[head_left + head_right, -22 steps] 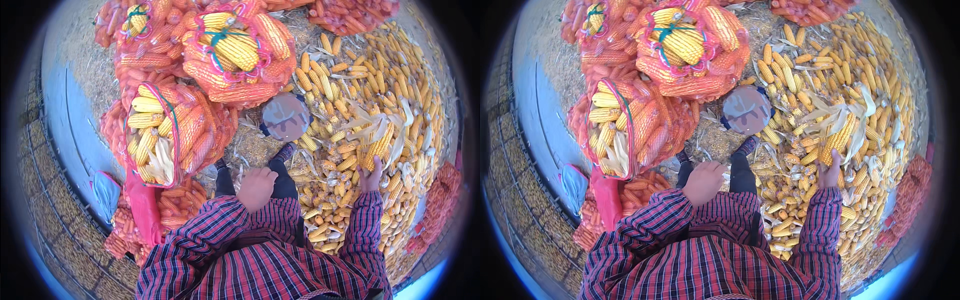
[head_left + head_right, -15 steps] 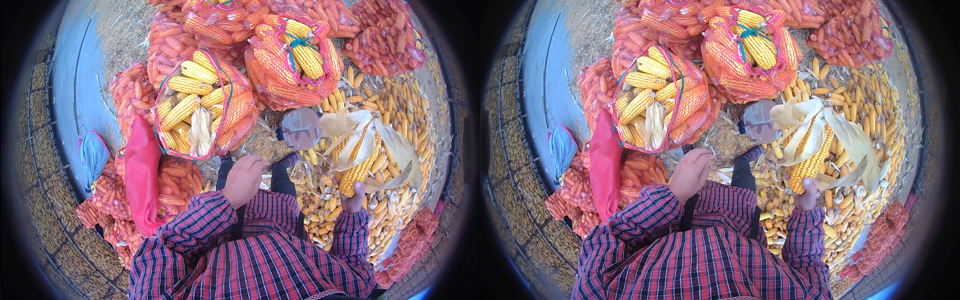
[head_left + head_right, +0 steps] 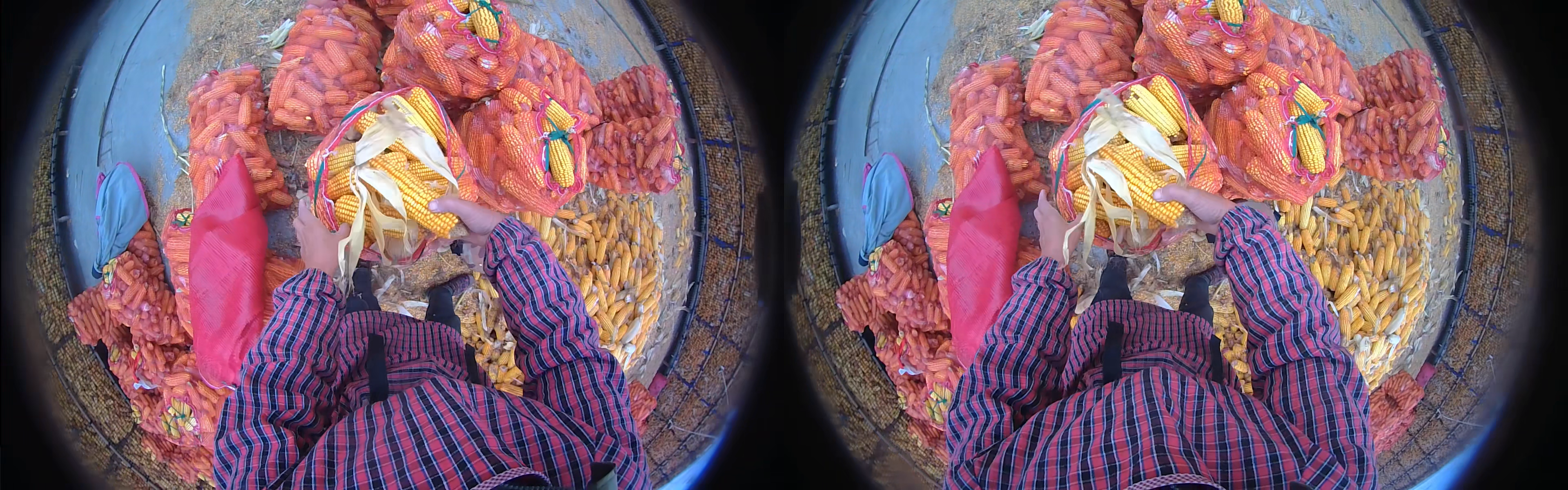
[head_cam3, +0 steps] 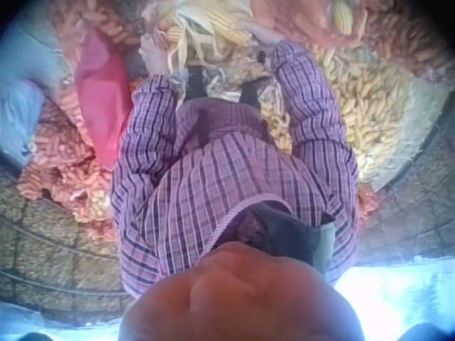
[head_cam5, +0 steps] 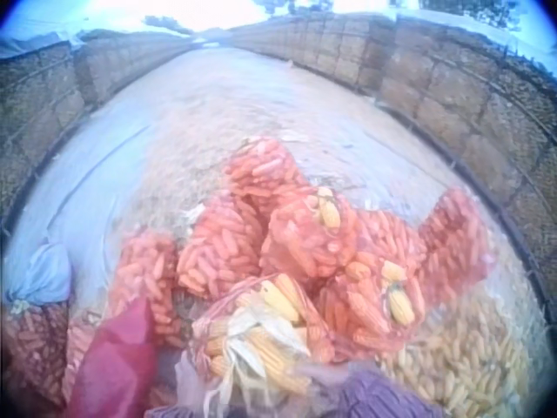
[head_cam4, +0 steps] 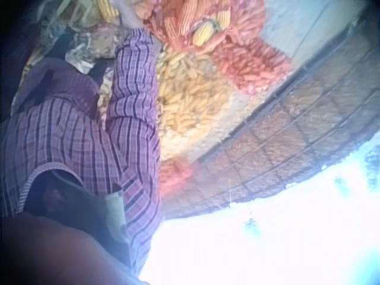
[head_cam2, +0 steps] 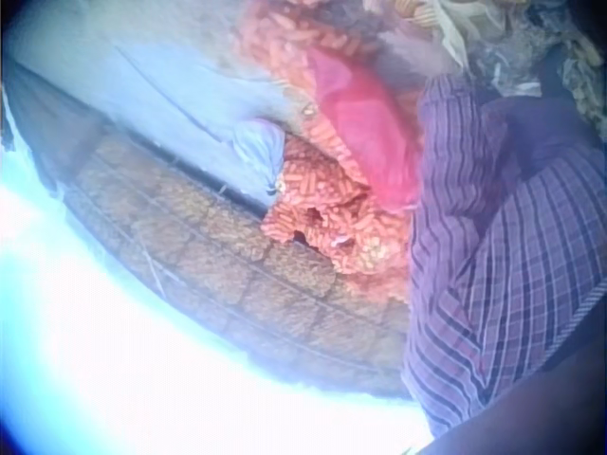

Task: The person sits on the ground among loose corn cobs and fills a red mesh bag with corn by hand. After filling the bag, the person ties it shut with a green string and places it with other filled bags.

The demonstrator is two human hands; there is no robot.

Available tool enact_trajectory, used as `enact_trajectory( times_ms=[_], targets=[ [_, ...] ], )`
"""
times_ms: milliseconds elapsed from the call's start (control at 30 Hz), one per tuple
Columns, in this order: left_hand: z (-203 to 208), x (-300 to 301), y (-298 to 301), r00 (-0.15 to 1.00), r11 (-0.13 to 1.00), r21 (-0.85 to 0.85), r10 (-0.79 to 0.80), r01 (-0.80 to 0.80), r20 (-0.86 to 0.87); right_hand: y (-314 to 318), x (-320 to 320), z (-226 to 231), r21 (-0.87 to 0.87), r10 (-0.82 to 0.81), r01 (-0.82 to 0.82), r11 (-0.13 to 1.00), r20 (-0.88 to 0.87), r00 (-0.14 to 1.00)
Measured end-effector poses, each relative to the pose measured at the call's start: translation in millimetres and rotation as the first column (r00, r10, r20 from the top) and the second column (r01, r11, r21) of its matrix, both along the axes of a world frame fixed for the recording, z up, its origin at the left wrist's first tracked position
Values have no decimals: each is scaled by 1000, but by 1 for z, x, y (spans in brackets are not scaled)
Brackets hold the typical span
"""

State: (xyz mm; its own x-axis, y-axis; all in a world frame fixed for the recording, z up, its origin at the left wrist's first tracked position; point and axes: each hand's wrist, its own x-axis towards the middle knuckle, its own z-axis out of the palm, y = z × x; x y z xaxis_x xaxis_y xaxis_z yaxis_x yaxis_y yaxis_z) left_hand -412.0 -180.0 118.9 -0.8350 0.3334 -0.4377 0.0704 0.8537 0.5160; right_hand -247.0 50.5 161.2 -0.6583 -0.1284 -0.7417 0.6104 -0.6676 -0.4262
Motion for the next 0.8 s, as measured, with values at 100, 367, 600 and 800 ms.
enact_trajectory(
  times_ms=[100,367,600,800],
  targets=[
    [6,-4,2,941,978,-15,-205,209,-269,28,-29,-20,487,379,-424,763,194,905],
    [3,-4,45,704,678,200,-654,707,-275,20,-4,-8,214,-243,250,944,-61,968],
    [5,9,53,810,835,8,-531,550,-250,-44,-19,-13,589,-342,65,805,373,863],
    [2,34,118,802,748,299,-515,592,-302,-58,9,-25,780,148,-563,273,544,826]
  ],
)
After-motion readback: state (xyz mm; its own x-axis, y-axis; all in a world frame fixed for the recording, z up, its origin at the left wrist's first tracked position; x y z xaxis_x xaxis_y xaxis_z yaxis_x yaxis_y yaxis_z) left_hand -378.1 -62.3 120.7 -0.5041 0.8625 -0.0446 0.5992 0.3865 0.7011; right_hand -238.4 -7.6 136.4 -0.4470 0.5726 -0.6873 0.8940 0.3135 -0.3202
